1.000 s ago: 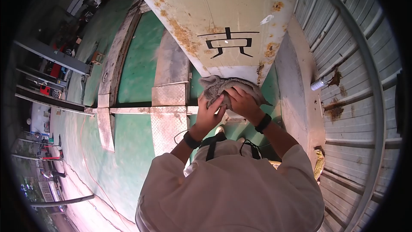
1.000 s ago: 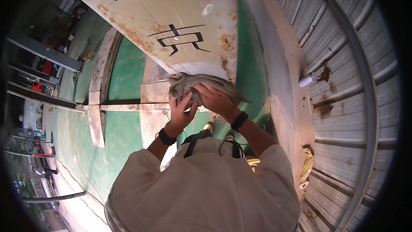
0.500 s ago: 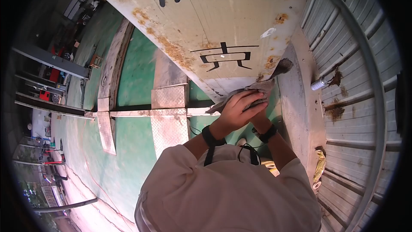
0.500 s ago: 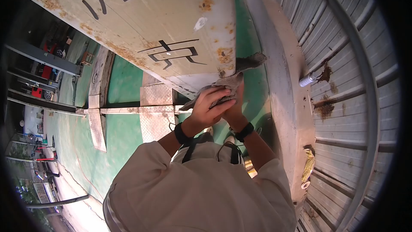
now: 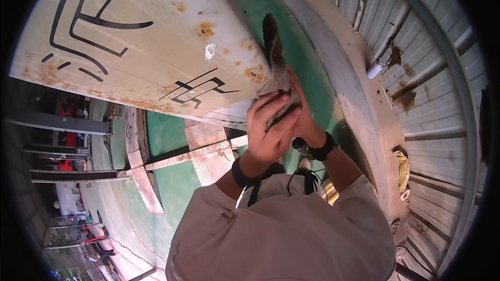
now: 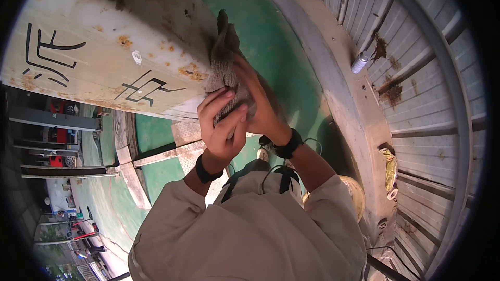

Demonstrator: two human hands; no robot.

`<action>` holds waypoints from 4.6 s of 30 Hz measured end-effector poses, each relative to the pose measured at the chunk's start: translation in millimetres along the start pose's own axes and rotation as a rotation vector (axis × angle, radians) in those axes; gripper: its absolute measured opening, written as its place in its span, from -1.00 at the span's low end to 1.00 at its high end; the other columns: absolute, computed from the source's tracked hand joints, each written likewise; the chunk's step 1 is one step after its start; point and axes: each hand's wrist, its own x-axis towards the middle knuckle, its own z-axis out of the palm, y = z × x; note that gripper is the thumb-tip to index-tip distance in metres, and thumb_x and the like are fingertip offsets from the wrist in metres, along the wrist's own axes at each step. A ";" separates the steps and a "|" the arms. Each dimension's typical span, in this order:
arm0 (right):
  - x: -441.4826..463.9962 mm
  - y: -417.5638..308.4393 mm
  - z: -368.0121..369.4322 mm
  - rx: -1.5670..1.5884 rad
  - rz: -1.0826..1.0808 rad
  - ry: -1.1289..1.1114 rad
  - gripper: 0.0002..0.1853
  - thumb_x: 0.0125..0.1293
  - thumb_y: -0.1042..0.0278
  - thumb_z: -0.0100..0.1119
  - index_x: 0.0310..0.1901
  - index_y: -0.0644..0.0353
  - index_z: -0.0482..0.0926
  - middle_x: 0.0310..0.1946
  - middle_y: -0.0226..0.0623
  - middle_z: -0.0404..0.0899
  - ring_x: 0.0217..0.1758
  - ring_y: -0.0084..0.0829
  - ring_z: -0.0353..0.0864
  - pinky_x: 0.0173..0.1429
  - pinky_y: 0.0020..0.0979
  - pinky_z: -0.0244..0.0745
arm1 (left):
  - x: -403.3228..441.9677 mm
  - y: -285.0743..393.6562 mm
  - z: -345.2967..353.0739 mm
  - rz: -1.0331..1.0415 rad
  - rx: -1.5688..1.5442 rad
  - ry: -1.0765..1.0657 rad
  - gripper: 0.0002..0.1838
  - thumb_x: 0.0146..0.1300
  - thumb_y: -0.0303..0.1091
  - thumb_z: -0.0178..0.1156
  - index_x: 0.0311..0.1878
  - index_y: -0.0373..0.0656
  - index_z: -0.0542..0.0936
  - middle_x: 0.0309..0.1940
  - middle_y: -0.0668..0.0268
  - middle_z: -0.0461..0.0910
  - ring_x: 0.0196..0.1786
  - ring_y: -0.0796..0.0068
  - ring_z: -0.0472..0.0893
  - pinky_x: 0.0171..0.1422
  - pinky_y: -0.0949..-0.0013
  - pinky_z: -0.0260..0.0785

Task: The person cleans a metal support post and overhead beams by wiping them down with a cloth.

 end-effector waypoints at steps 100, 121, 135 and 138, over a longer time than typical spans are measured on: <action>-102.2 53.6 108.4 -0.847 0.153 0.368 -0.27 0.25 0.13 0.14 0.36 0.34 0.15 0.42 0.13 0.01 0.51 0.12 -0.08 0.55 -0.02 -0.19 | -63.1 -85.8 -62.2 0.264 -0.558 -0.291 -0.53 0.05 -0.72 0.15 0.09 -0.21 0.55 0.14 0.03 0.42 0.14 -0.06 0.49 0.20 0.03 0.42; -220.0 120.2 218.0 -0.739 0.732 0.679 -0.47 0.22 0.23 0.15 0.19 0.28 0.36 0.25 0.05 0.29 0.33 -0.04 0.27 0.34 -0.09 0.22 | -114.8 -216.5 -77.5 0.597 -1.097 -0.602 -0.52 -0.03 -0.60 0.22 0.07 -0.26 0.57 0.16 0.08 0.44 0.24 0.07 0.47 0.26 0.15 0.45; 63.0 117.9 293.5 -1.684 0.100 0.688 -0.51 0.20 0.20 0.18 0.15 0.17 0.47 0.32 -0.01 0.25 0.32 0.07 0.29 0.31 0.01 0.25 | 21.1 -367.8 -59.3 0.740 -1.622 -0.017 -0.56 0.10 -0.31 0.36 0.10 0.13 0.55 0.25 0.15 0.38 0.11 0.15 0.53 0.13 0.12 0.47; 114.1 130.5 273.8 -1.986 0.103 0.690 -0.50 0.22 0.12 0.13 0.17 0.12 0.50 0.42 -0.04 0.17 0.37 0.13 0.22 0.36 0.07 0.17 | 50.2 -364.6 -45.8 0.435 -1.496 -0.077 -0.52 0.14 -0.30 0.29 0.17 -0.08 0.50 0.26 -0.06 0.35 0.21 -0.08 0.45 0.26 -0.04 0.36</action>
